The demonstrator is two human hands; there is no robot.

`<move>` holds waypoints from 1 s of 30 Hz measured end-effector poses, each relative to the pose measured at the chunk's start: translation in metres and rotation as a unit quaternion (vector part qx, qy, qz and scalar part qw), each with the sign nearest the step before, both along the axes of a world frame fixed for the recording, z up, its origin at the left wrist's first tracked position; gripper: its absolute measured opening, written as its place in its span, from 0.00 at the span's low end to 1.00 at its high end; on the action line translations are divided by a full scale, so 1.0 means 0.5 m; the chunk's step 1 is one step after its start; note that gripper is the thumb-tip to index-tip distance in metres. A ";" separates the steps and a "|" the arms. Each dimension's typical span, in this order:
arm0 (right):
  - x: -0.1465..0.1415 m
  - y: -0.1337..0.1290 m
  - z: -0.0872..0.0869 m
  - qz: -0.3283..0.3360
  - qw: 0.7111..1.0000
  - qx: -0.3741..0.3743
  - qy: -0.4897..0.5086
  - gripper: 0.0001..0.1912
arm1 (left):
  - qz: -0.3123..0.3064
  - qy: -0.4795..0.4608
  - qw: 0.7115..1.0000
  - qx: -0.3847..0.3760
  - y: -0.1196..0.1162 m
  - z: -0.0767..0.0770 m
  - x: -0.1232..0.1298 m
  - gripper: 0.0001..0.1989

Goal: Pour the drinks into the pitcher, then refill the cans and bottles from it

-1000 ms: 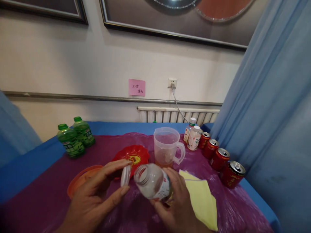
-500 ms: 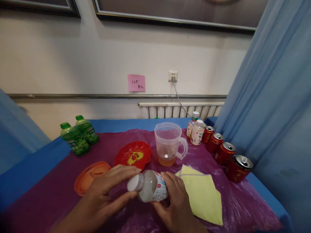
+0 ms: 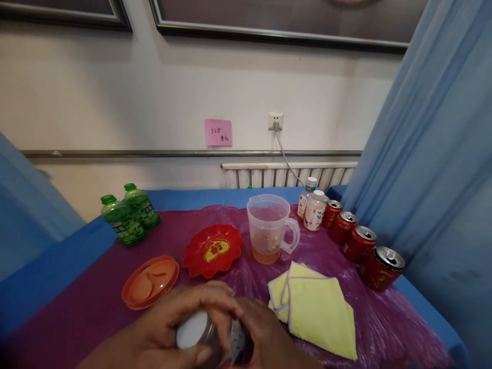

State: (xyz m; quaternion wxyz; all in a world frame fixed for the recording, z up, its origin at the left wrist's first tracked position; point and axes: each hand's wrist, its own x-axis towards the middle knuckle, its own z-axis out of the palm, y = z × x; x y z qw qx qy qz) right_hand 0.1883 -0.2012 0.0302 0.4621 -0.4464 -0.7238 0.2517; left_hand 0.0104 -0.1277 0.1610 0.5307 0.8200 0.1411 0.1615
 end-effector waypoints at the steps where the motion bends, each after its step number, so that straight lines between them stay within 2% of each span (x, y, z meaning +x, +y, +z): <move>1: -0.001 0.000 0.006 0.027 0.999 -0.023 0.011 0.28 | -0.041 0.000 0.998 -0.055 0.005 0.004 -0.004 0.17; 3: -0.004 -0.001 0.018 0.054 0.996 -0.053 0.039 0.27 | -0.064 -0.009 0.988 -0.141 0.014 0.007 -0.017 0.19; 6: -0.009 -0.003 0.036 0.071 0.988 -0.100 0.098 0.32 | 0.007 -0.016 0.985 -0.171 0.024 -0.001 -0.041 0.29; 8: -0.013 -0.001 0.043 0.084 0.979 -0.133 0.132 0.37 | 0.065 -0.015 0.991 -0.119 0.029 -0.012 -0.057 0.34; 11: -0.022 0.010 0.042 0.106 0.970 -0.157 0.151 0.40 | 0.134 -0.006 0.991 -0.011 0.033 -0.030 -0.083 0.27; 13: -0.026 0.018 0.032 0.115 0.972 -0.150 0.139 0.44 | 0.174 0.003 0.984 0.027 0.042 -0.039 -0.108 0.21; 15: -0.026 0.022 0.014 0.106 0.980 -0.133 0.107 0.50 | 0.241 0.002 0.969 0.047 0.064 -0.039 -0.146 0.22; 17: -0.019 0.018 -0.012 0.079 0.987 -0.124 0.071 0.50 | 0.359 -0.015 0.930 0.075 0.102 -0.027 -0.198 0.24; 19: -0.010 0.006 -0.043 0.058 0.990 -0.121 0.052 0.43 | 0.487 -0.013 0.863 0.134 0.151 -0.005 -0.254 0.26; 21: 0.000 -0.011 -0.076 0.016 0.992 -0.111 0.056 0.32 | 0.563 0.023 0.800 0.208 0.201 0.018 -0.303 0.28; 23: 0.007 -0.030 -0.104 -0.054 0.991 -0.092 0.075 0.25 | 0.608 0.095 0.732 0.291 0.246 0.030 -0.335 0.28; 26: 0.026 -0.054 -0.122 -0.158 0.979 -0.065 0.115 0.19 | 0.652 0.205 0.629 0.370 0.301 0.018 -0.358 0.30; 28: 0.050 -0.063 -0.116 -0.208 0.969 -0.050 0.125 0.16 | 0.661 0.251 0.594 0.383 0.329 -0.001 -0.367 0.29; 30: 0.084 -0.067 -0.102 -0.270 0.954 -0.041 0.124 0.15 | 0.665 0.272 0.586 0.374 0.353 -0.020 -0.384 0.27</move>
